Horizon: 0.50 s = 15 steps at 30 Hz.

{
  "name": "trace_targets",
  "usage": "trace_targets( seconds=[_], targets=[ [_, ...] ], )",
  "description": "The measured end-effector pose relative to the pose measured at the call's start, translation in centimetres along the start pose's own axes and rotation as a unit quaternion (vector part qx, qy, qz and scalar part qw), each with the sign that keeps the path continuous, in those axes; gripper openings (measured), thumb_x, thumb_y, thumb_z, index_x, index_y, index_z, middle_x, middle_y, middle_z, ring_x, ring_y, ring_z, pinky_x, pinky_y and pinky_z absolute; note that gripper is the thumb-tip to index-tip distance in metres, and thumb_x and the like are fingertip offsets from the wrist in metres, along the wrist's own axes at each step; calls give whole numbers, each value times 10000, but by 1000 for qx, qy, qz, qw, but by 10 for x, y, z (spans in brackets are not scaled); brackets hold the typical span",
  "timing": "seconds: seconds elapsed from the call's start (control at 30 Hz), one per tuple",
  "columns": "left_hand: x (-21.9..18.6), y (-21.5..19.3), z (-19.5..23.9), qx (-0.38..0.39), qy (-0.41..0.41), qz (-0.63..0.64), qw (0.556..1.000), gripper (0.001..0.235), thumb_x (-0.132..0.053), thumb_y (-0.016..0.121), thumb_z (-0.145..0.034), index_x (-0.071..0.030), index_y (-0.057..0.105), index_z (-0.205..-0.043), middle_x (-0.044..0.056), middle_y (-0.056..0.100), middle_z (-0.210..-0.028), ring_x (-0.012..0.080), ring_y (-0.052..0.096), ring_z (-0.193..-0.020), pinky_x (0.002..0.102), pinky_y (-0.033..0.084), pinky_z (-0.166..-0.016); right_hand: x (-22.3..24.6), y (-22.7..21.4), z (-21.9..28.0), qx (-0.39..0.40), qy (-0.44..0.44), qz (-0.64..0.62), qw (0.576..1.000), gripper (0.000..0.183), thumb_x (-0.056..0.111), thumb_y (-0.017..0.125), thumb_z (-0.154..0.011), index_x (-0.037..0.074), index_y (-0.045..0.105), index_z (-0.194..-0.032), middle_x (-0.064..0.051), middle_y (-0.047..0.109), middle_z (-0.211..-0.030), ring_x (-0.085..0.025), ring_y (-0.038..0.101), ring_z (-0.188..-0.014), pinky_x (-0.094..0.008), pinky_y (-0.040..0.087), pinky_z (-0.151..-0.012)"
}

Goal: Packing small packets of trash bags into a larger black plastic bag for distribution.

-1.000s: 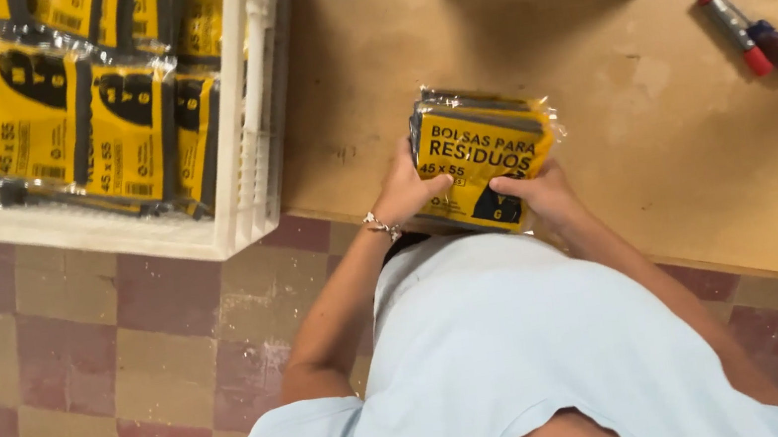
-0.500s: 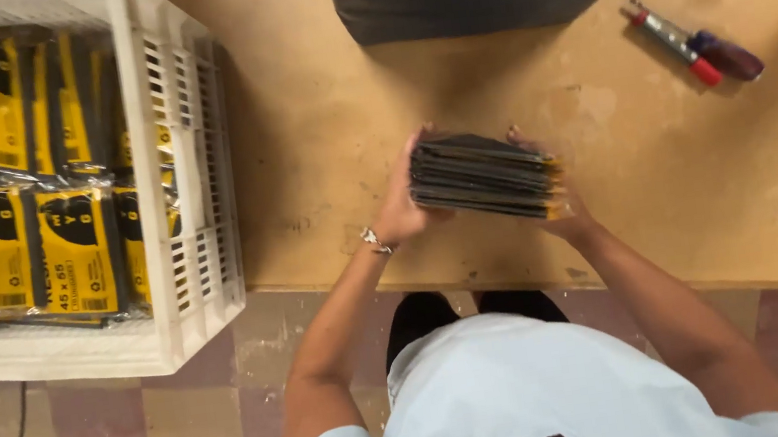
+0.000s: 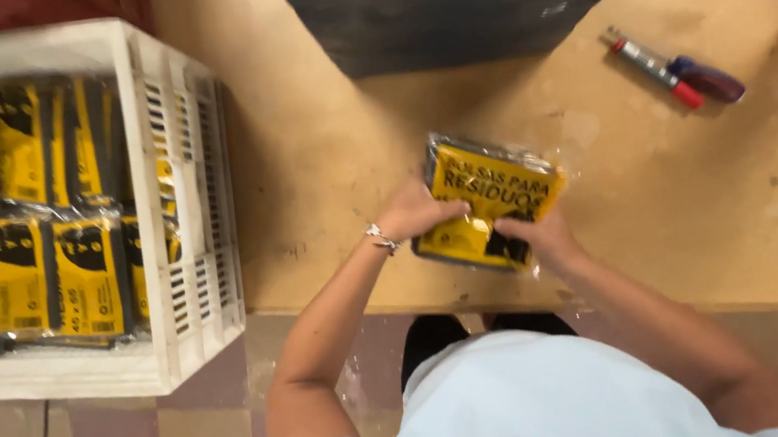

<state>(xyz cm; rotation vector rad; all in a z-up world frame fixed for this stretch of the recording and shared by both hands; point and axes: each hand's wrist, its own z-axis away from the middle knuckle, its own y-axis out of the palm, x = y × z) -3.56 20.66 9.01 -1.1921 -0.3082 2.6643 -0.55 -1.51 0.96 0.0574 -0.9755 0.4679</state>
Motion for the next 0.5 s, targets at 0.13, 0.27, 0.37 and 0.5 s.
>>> trace_targets(
  seconds=[0.13, 0.27, 0.37, 0.5],
  targets=[
    [-2, 31, -12, 98, -44, 3, 994, 1022, -594, 862, -558, 9, 579, -1334, 221, 623, -1318, 368, 567, -1273, 480, 460, -1092, -3, -17, 21, -60, 181, -134, 972, 774, 140, 981, -587, -10, 572, -1227, -155, 686, -1059, -319, 691, -914, -499, 581, -753],
    [0, 50, -27, 85, -10, 9, 996, 1049, -592, 880, -541, 37, 573, -1323, 242, 635, -1268, 372, 589, -1234, 497, 488, -1050, 29, -28, 39, -77, 194, -150, 966, 718, 153, 962, -604, -42, 574, -1177, -196, 697, -1028, -359, 693, -887, -522, 566, -715],
    [-13, 43, -29, 128, 67, -39, 989, 356, -348, 723, -776, -175, 695, -1086, 42, 744, -1092, 174, 703, -956, 315, 592, -792, 15, -39, 32, -43, 151, -243, 957, 433, -20, 733, -717, -59, 636, -1138, -239, 719, -1046, -340, 674, -864, -443, 563, -749],
    [-130, -10, 29, -331, 297, -384, 809, 509, -377, 590, -914, -70, 572, -1320, 158, 640, -1235, 353, 562, -1194, 517, 380, -992, 50, -47, 30, -60, 193, -181, 963, 411, -53, 706, -767, -35, 612, -1167, -253, 718, -1102, -364, 681, -927, -462, 571, -778]
  ],
)
